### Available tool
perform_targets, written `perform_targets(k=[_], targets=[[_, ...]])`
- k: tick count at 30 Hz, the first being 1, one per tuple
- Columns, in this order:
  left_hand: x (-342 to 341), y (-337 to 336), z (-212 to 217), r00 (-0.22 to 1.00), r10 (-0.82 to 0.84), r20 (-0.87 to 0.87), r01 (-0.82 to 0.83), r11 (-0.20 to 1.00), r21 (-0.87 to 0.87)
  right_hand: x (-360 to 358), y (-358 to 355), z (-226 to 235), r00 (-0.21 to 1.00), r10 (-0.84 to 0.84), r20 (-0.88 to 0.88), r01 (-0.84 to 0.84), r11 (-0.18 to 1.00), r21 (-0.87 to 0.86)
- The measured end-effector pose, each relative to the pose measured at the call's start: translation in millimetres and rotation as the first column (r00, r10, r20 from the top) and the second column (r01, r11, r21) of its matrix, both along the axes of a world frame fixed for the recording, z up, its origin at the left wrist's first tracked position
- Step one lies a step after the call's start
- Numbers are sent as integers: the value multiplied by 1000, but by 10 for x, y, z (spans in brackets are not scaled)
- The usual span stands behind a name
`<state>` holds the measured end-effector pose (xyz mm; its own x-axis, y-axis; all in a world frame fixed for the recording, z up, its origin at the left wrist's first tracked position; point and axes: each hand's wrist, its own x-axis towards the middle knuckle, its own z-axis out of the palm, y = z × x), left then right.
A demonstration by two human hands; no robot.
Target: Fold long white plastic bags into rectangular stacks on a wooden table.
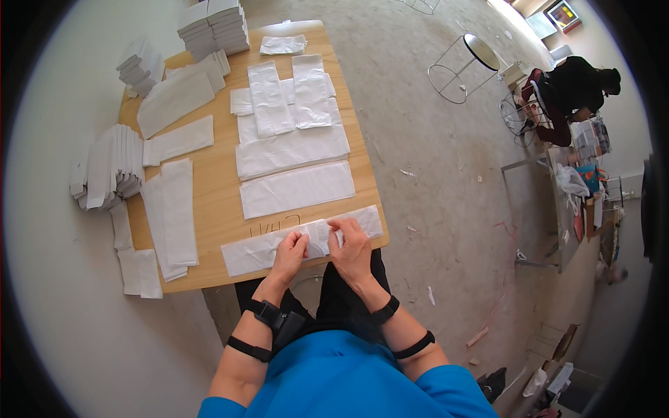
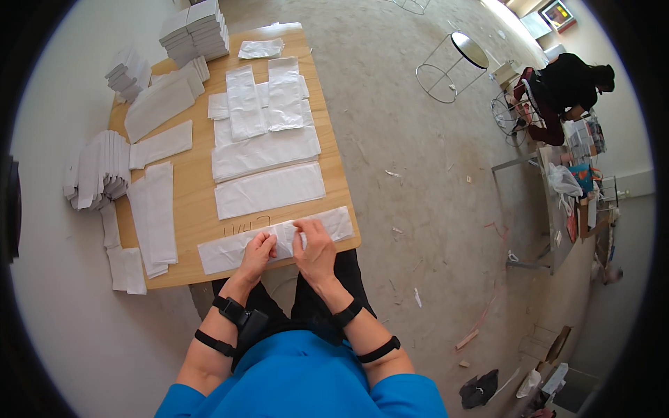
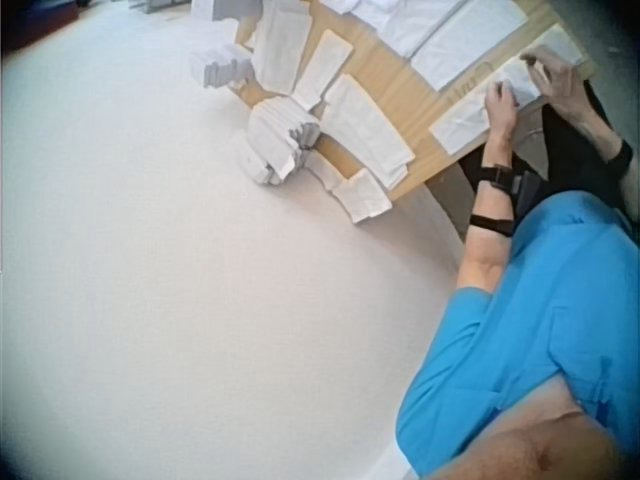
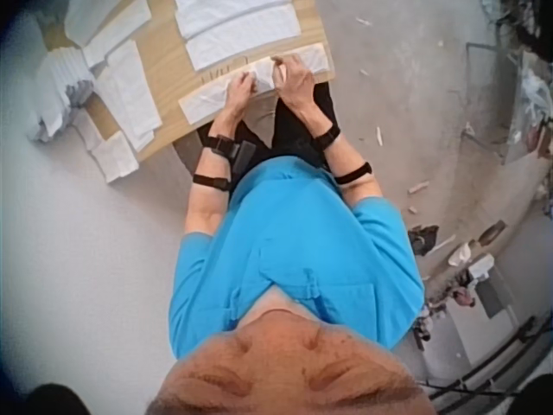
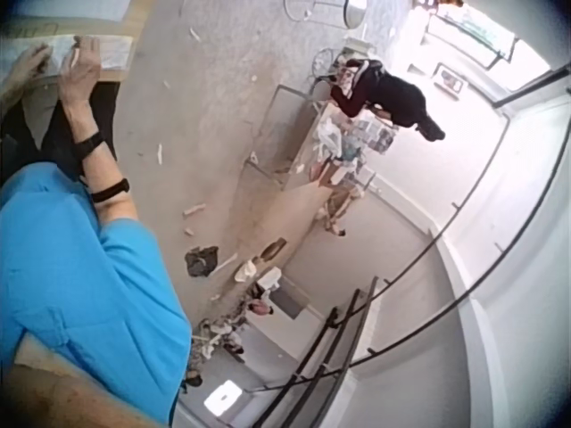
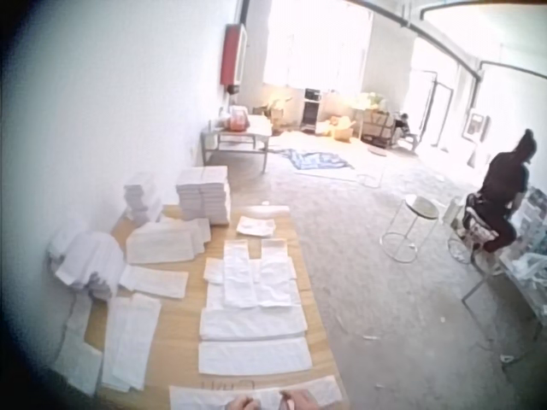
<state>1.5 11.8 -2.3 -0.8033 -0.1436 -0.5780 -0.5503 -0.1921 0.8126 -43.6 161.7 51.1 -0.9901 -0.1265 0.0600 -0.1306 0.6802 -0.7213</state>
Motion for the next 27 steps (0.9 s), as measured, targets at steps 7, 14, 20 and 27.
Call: perform_targets(k=[7, 14, 20, 27], targets=[[-10, 51, -37, 999, -18, -41, 13, 995, -101, -94, 69, -169, 951, 309, 10, -308, 950, -53], [-13, 56, 9, 999, -18, -42, 13, 994, -109, -71, 117, -141, 901, 382, 206, -405, 911, 81], [-5, 34, 26, 1000, -21, -24, 18, 995, -96, -63, 182, -9, 968, 180, -176, -154, 976, 153], [-34, -88, 66, 999, -35, -39, 34, 999, -32, 43, -131, -268, 957, 71, 281, -1, 971, -241]])
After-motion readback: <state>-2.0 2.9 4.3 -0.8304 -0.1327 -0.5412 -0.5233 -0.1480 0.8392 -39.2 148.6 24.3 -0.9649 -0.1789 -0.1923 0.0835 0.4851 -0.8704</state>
